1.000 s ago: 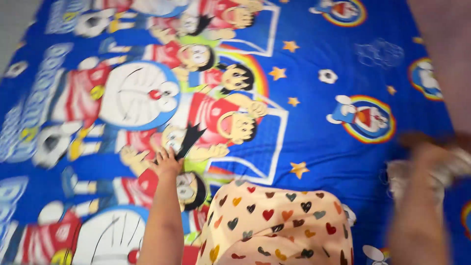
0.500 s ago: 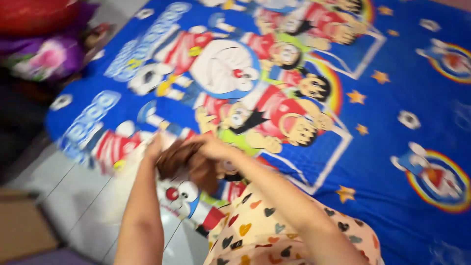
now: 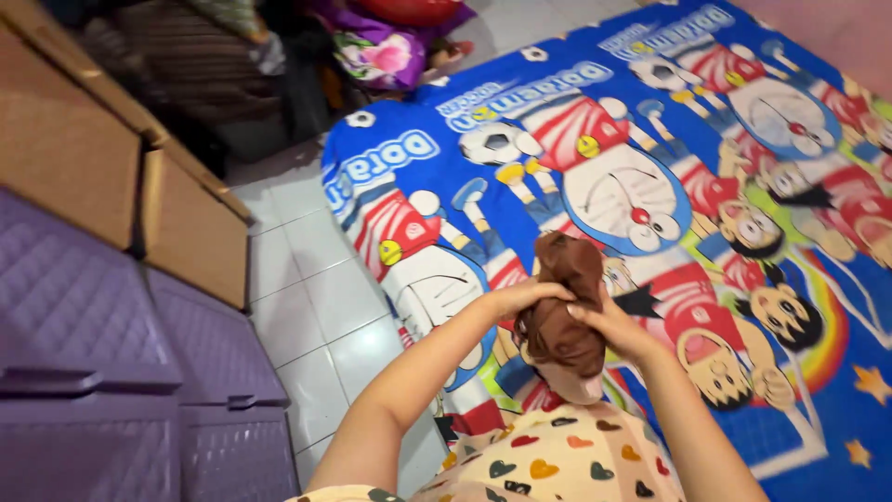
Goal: The person handles a handbag and a small device, then spreads and smooths the Doraemon bed sheet on the mattress. They wipe the bed surface with a brown cloth, spray liquid onto the sheet, place items on a storage rack, and arrange pillows on the bed.
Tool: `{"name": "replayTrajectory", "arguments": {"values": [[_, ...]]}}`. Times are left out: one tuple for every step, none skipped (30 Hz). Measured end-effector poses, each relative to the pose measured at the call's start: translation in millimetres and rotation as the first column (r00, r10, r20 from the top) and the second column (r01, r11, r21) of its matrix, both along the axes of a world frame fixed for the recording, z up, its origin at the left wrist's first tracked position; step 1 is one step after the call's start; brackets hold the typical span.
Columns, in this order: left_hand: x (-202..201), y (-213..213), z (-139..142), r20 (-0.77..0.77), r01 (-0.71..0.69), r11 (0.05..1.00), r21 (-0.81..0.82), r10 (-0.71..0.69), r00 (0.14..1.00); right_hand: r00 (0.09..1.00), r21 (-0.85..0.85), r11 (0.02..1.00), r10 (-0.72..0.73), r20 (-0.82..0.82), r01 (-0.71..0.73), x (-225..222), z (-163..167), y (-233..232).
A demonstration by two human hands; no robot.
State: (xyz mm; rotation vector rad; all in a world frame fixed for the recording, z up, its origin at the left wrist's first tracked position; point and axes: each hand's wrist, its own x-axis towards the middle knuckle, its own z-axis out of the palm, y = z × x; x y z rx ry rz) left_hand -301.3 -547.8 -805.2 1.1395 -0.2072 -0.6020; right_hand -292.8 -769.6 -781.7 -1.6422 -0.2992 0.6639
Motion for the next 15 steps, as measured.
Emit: {"name": "replayTrajectory", "arguments": {"values": [[1.9, 8.3, 9.2, 0.183, -0.017, 0.997, 0.077, 0.003, 0.983, 0.999, -0.004, 0.999, -0.049, -0.016, 0.049, -2.4, -3.5, 6.0], [1.8, 16.8, 16.3, 0.356, -0.045, 0.987, 0.153, -0.013, 0.934, 0.994, -0.011, 0.995, -0.101, -0.034, 0.101, -2.9, -5.3, 14.5], [1.5, 23.5, 21.3, 0.353, -0.223, 0.890, 0.398, 0.076, 0.933, 0.987, -0.020, 0.988, -0.154, -0.051, 0.153, -1.4, -5.0, 25.0], [-0.1, 28.2, 24.2, 0.361, -0.362, 0.702, 0.614, 0.158, 0.919, 0.976, 0.052, 0.975, -0.213, -0.036, 0.215, 1.7, -2.2, 37.1], [-3.5, 30.0, 22.9, 0.381, -0.445, 0.448, 0.776, 0.230, 0.896, 0.961, 0.119, 0.954, -0.275, -0.026, 0.276, 6.1, 2.0, 49.7], [-9.0, 30.3, 19.0, 0.574, -0.628, 0.472, 0.619, 0.274, 0.771, 0.941, 0.182, 0.925, -0.337, -0.018, 0.334, 10.2, 8.1, 62.6], [-14.9, 30.1, 11.9, 0.732, -0.767, 0.483, 0.422, 0.317, 0.603, 0.941, 0.223, 0.915, -0.336, -0.042, 0.337, 14.2, 13.2, 74.6], [-20.9, 31.0, 2.5, 0.845, -0.851, 0.484, 0.203, 0.353, 0.402, 0.941, 0.263, 0.903, -0.332, -0.070, 0.339, 16.0, 19.8, 86.3], [-27.0, 29.7, -8.6, 0.855, -0.864, 0.484, 0.140, 0.382, 0.352, 0.940, 0.298, 0.892, -0.326, -0.100, 0.341, 15.9, 26.3, 97.1], [-32.7, 28.8, -21.2, 0.861, -0.874, 0.479, 0.079, 0.409, 0.302, 0.960, 0.239, 0.931, -0.254, -0.117, 0.276, 13.9, 32.4, 107.0], [-33.8, 30.4, -32.6, 0.867, -0.882, 0.472, 0.016, 0.432, 0.247, 0.974, 0.186, 0.961, -0.183, -0.134, 0.206, 10.8, 38.1, 116.3], [-31.9, 36.4, -42.9, 0.723, -0.864, 0.502, 0.049, 0.579, 0.378, 0.981, 0.134, 0.982, -0.113, -0.155, 0.134, 7.3, 43.2, 125.4], [-30.6, 46.1, -52.7, 0.533, -0.836, 0.544, 0.072, 0.688, 0.493, 0.993, 0.017, 0.998, -0.059, -0.103, 0.061, 4.0, 47.8, 134.6], [-28.9, 53.0, -60.4, 0.314, -0.802, 0.593, 0.075, 0.749, 0.584, 0.999, -0.102, 0.995, -0.001, -0.053, -0.004, 1.1, 51.6, 144.1], [-26.0, 65.0, -65.5, 0.303, -0.854, 0.518, 0.049, 0.807, 0.507, 0.998, -0.223, 0.973, 0.060, -0.005, -0.059, -1.5, 54.3, 153.9]]}}
